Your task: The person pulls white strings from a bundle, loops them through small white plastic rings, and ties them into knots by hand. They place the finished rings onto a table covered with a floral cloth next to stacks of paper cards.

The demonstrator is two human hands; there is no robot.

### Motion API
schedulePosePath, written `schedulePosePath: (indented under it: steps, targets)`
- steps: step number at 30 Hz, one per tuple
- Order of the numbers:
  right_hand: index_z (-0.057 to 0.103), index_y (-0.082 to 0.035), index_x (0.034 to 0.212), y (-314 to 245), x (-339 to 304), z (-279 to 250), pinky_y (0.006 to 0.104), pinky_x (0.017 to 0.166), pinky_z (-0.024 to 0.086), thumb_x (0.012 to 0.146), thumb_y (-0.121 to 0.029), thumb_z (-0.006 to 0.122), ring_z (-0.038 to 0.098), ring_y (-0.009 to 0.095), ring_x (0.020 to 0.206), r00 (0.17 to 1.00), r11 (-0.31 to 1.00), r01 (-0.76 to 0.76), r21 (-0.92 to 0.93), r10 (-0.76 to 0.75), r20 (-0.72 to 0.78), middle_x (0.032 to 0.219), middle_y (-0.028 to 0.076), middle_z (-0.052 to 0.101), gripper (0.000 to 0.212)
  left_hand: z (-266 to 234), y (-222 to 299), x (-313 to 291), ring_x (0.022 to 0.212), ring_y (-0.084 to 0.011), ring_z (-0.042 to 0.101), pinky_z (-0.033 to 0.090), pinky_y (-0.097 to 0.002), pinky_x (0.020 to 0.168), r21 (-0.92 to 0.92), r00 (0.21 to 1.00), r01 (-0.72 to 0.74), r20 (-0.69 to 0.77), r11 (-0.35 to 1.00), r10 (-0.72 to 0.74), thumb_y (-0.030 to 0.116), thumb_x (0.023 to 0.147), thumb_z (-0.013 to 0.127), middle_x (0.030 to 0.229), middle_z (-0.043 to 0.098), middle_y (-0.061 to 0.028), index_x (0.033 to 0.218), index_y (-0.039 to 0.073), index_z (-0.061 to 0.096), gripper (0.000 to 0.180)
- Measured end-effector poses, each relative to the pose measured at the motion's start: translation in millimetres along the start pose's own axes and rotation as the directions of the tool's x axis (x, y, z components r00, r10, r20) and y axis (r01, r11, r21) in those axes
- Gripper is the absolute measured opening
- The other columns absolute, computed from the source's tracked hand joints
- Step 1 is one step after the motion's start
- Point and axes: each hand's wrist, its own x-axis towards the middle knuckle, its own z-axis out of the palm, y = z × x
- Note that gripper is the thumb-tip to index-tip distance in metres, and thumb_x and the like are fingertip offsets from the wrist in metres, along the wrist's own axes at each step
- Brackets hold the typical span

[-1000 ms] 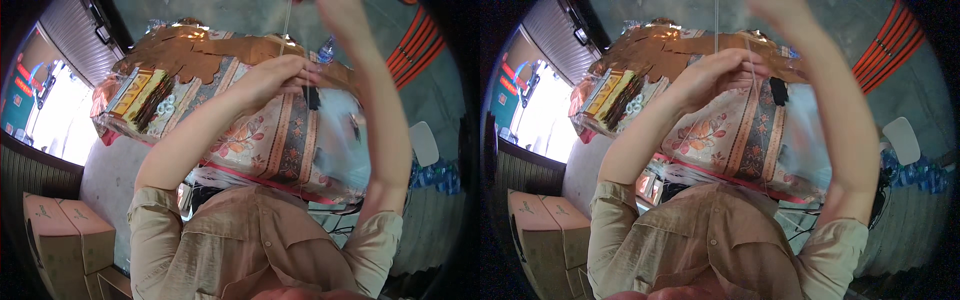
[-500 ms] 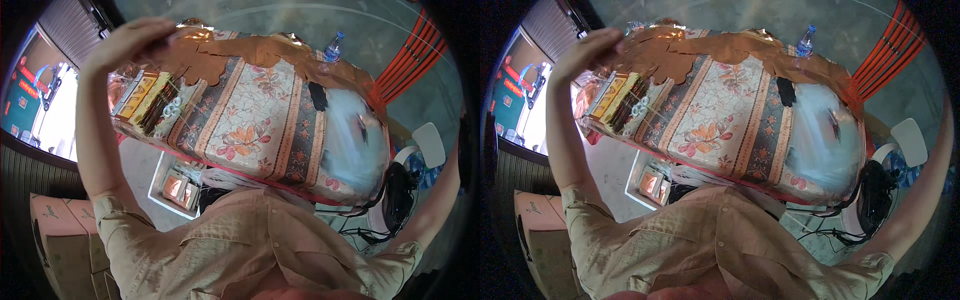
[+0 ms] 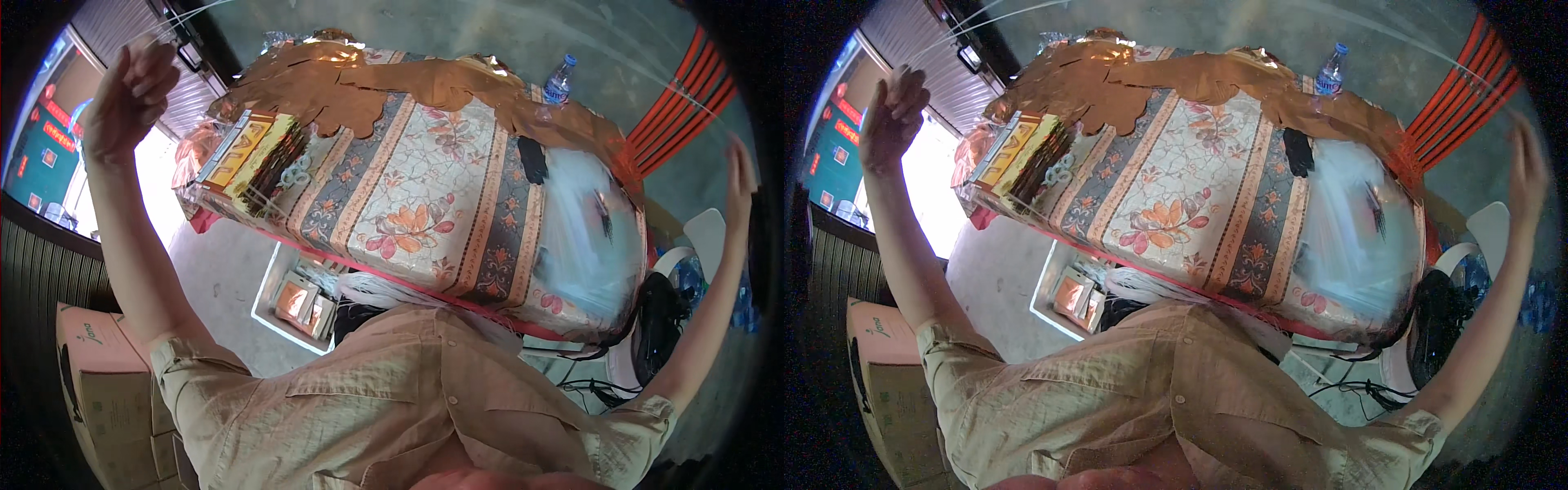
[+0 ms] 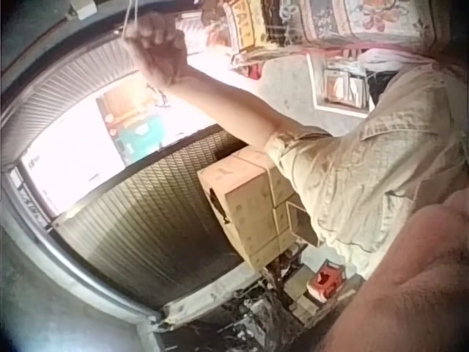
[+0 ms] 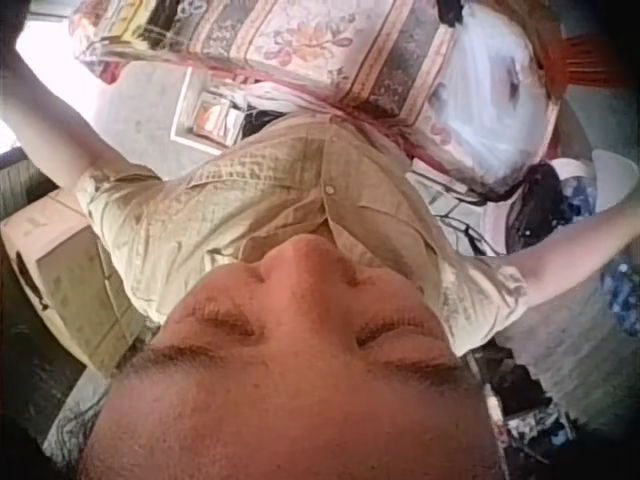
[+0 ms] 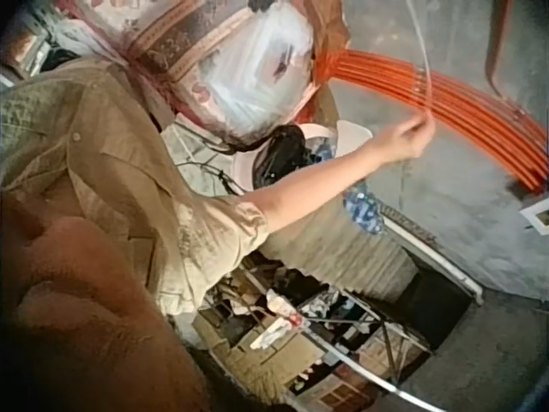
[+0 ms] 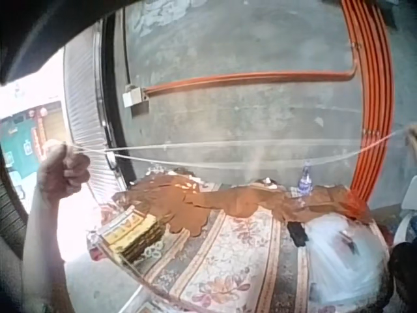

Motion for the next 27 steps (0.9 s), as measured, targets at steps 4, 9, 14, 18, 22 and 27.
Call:
schedulePosePath:
  steps: [4, 9, 14, 18, 22, 27]
  targets:
    - [0.057, -0.002, 0.099, -41.6, -56.6, 5.8, 0.0219, 0.065, 0.042, 0.088, -0.018, 0.051, 0.054, 0.01, 0.071, 0.821, 0.821, -0.499, 0.277, 0.346, 0.453, 0.08, 0.003, 0.057, 0.021, -0.2, -8.3, -17.7, 0.058, -0.0054, 0.026, 0.017, -0.0174, 0.039, -0.524, 0.992, -0.105, 0.004, 0.845, 0.126, 0.02, 0.09, 0.045, 0.066, 0.029, 0.0023, 0.071, 0.008, 0.036, 0.024]
    - [0.054, -0.001, 0.09, -83.3, -127.1, 38.5, 0.0204, 0.04, 0.037, 0.083, -0.015, 0.055, 0.049, 0.01, 0.042, 0.531, 0.152, -0.846, 0.51, 0.308, 0.789, 0.053, 0.002, 0.048, 0.015, -22.0, -28.4, -51.8, 0.057, -0.0074, 0.026, 0.016, -0.0188, 0.04, -0.582, 0.966, -0.256, -0.172, 0.772, 0.191, 0.012, 0.087, 0.047, 0.066, 0.029, 0.0014, 0.069, 0.008, 0.037, 0.02]
    - [0.053, 0.003, 0.093, -99.6, -172.9, 33.1, 0.0198, 0.032, 0.036, 0.08, -0.005, 0.051, 0.05, 0.01, 0.037, 0.276, -0.053, -0.959, 0.277, 0.031, 0.961, 0.078, 0.017, 0.063, 0.015, -7.7, -41.2, -42.6, 0.091, -0.0174, 0.05, 0.04, -0.0257, 0.078, -0.219, 0.658, -0.513, -0.722, 0.83, 0.216, 0.016, 0.085, 0.05, 0.105, 0.054, -0.0126, 0.095, 0.004, 0.056, 0.016]
    - [0.055, 0.004, 0.096, -127.7, -172.2, 41.6, 0.0215, 0.04, 0.042, 0.081, -0.001, 0.048, 0.054, 0.012, 0.044, 0.233, 0.013, -0.972, 0.233, -0.011, 0.972, 0.086, 0.015, 0.063, 0.017, 10.1, -54.0, -34.7, 0.107, -0.0197, 0.048, 0.032, -0.0337, 0.096, 0.087, 0.644, -0.278, -0.722, 0.957, 0.253, 0.021, 0.088, 0.043, 0.12, 0.05, -0.0139, 0.092, 0.006, 0.062, 0.024]
    - [0.056, 0.003, 0.099, -176.6, -148.9, 67.0, 0.0212, 0.051, 0.044, 0.083, -0.001, 0.05, 0.056, 0.01, 0.056, 0.345, 0.275, -0.901, 0.336, -0.015, 0.938, 0.088, 0.01, 0.063, 0.018, 93.5, -112.9, 0.2, 0.086, -0.0138, 0.052, 0.038, -0.0271, 0.082, 0.536, 0.885, 0.268, -0.466, 0.8, 0.016, 0.022, 0.088, 0.041, 0.085, 0.058, -0.0052, 0.096, 0.006, 0.057, 0.024]
    - [0.055, -0.001, 0.1, -233.9, -127.7, 121.2, 0.0202, 0.056, 0.045, 0.086, -0.005, 0.047, 0.055, 0.008, 0.063, 0.461, 0.292, -0.829, 0.476, -0.121, 0.879, 0.082, 0.005, 0.06, 0.017, 174.6, -178.1, 14.4, 0.062, -0.0101, 0.045, 0.042, -0.022, 0.062, -0.175, 0.939, 0.306, -0.106, 0.936, -0.327, 0.014, 0.088, 0.045, 0.067, 0.044, -0.0013, 0.098, 0.006, 0.045, 0.013]
